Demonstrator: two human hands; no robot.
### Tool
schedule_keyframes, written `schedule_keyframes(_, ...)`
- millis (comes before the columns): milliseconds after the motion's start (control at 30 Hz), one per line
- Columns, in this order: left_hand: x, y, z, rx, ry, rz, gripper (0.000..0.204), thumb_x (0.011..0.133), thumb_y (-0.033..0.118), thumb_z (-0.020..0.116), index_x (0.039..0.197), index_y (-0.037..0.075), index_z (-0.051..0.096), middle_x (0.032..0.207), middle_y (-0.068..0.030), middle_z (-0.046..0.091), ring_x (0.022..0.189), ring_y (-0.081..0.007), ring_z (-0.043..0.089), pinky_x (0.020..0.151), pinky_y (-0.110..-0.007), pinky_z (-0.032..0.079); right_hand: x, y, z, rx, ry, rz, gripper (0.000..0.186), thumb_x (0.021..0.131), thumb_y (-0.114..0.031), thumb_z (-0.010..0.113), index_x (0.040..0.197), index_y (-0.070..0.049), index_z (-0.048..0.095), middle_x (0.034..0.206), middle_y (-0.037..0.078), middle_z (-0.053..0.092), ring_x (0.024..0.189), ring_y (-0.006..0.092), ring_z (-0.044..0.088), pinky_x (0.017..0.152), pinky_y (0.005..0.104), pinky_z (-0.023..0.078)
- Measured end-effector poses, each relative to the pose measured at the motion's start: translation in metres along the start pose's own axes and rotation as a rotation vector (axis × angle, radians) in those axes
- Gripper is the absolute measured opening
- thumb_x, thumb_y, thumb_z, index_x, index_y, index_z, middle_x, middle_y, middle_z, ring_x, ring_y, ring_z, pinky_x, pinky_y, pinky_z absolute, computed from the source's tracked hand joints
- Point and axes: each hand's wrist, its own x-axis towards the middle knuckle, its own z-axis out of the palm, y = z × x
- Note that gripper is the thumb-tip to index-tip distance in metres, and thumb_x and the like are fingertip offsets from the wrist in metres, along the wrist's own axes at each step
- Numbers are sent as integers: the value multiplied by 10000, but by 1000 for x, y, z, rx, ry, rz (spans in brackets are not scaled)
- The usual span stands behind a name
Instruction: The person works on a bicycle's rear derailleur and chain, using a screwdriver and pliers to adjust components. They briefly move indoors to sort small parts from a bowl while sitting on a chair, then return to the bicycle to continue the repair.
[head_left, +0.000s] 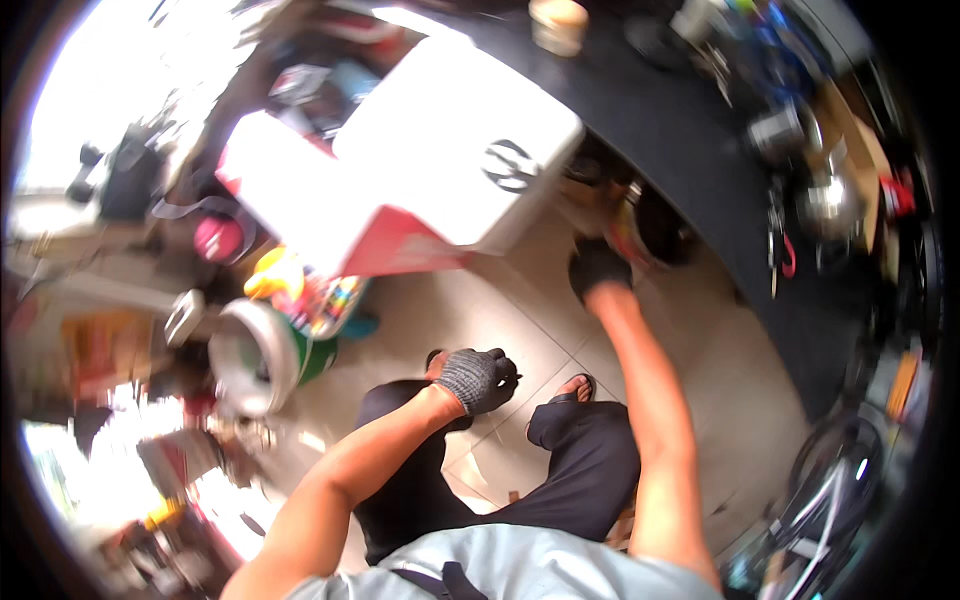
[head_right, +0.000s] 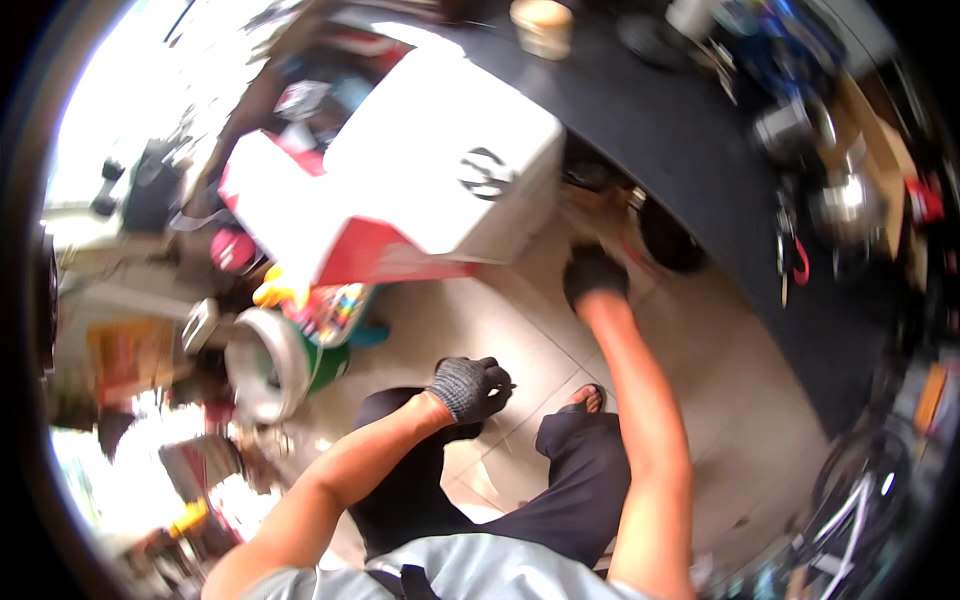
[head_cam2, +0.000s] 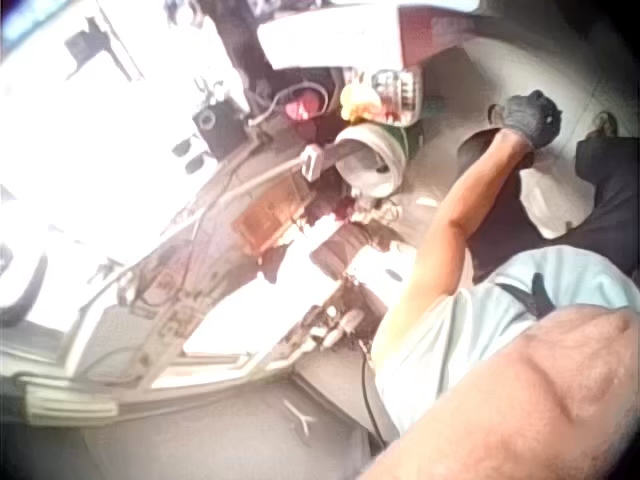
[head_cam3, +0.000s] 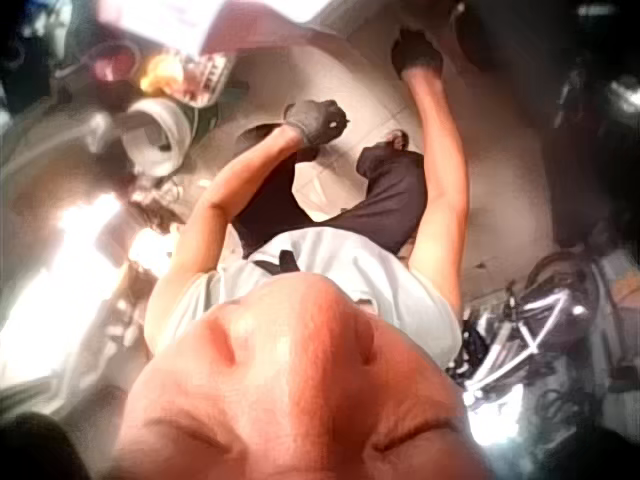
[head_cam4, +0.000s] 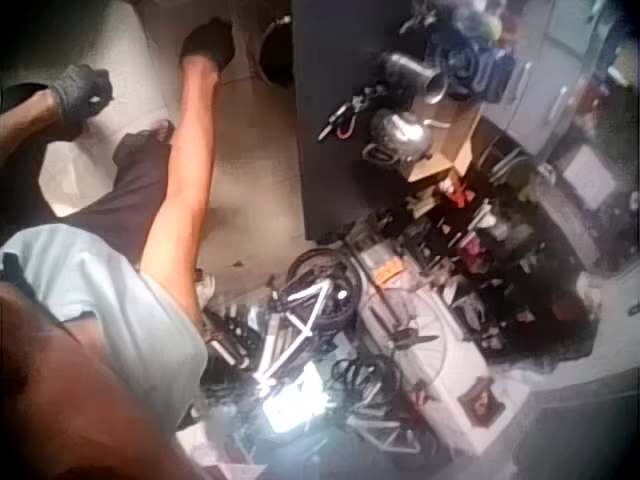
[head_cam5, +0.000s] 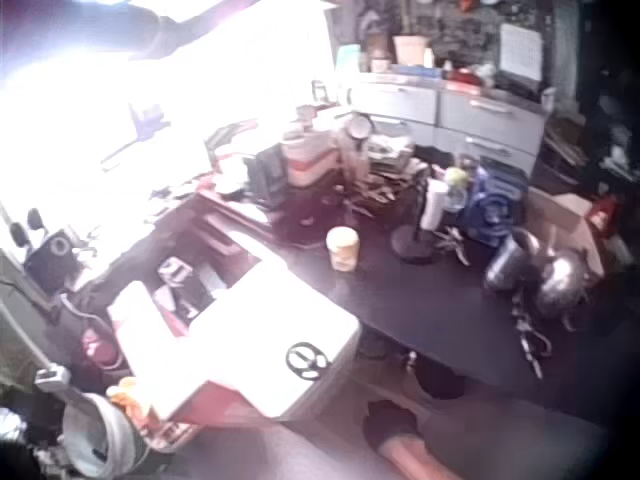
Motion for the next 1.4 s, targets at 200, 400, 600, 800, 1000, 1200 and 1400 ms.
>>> schedule_keyframes(200, -180, 105, -60, -488, 351, -415, 267, 916, 340, 675, 973, 99, 775, 988, -167, 708, 949, -350, 692, 850, -453, 562, -250, -112, -63, 899, -793, 568, 456, 1001, -549, 600, 941, -111, 710, 686, 56, 640, 473, 201, 550, 452, 394, 448)
schedule_keyframes(400, -333, 232, -119, -643, 575, -668, 314, 899, 352, 692, 1029, 75, 764, 998, -179, 709, 988, -347, 702, 901, -431, 564, -384, -217, -136, 1581, -1385, 471, 555, 1075, -521, 490, 1350, -55, 613, 1311, 137, 668, 1179, 310, 641, 992, 519, 520)
schedule_keyframes(600, -450, 270, -105, -785, 918, -820, 342, 902, 407, 687, 1074, 124, 772, 1076, -122, 719, 985, -322, 715, 899, -423, 568, -460, -320, -193, 1620, -1566, 512, 726, 1030, -628, 450, 1405, -19, 570, 1381, 161, 616, 1276, 309, 592, 1129, 468, 448)
schedule_keyframes(800, -615, 259, -41, -773, 1457, -899, 285, 909, 330, 715, 1075, 102, 753, 1017, -116, 712, 913, -283, 722, 827, -402, 584, -572, -476, -142, 884, -1694, -176, 684, 1032, -615, 489, 1378, -31, 569, 1381, 132, 621, 1276, 300, 590, 1139, 427, 438)
schedule_keyframes(1000, -821, 238, 22, -584, 1694, -999, 249, 837, 245, 786, 1015, 82, 726, 959, -115, 709, 793, -311, 719, 717, -424, 588, -735, -644, -68, 865, -1893, 306, 526, 1119, -395, 394, 1438, 10, 500, 1322, 149, 617, 1261, 246, 579, 1118, 404, 458)
schedule_keyframes(1200, -975, 202, 61, -787, 2023, -1167, 232, 835, 184, 794, 1033, 80, 733, 974, -122, 710, 837, -297, 717, 760, -390, 585, -848, -748, 34, 758, -2037, -318, 421, 1121, -263, 443, 1459, -16, 483, 1315, 132, 626, 1233, 241, 592, 1116, 381, 469)
schedule_keyframes(1400, -1124, 149, 101, -686, 1984, -1414, 198, 920, 197, 765, 1041, 43, 735, 989, -96, 725, 869, -225, 729, 792, -349, 581, -940, -879, 127, 380, -2122, -834, 409, 1098, -282, 465, 1427, -51, 539, 1400, 106, 608, 1315, 255, 549, 1148, 414, 434)
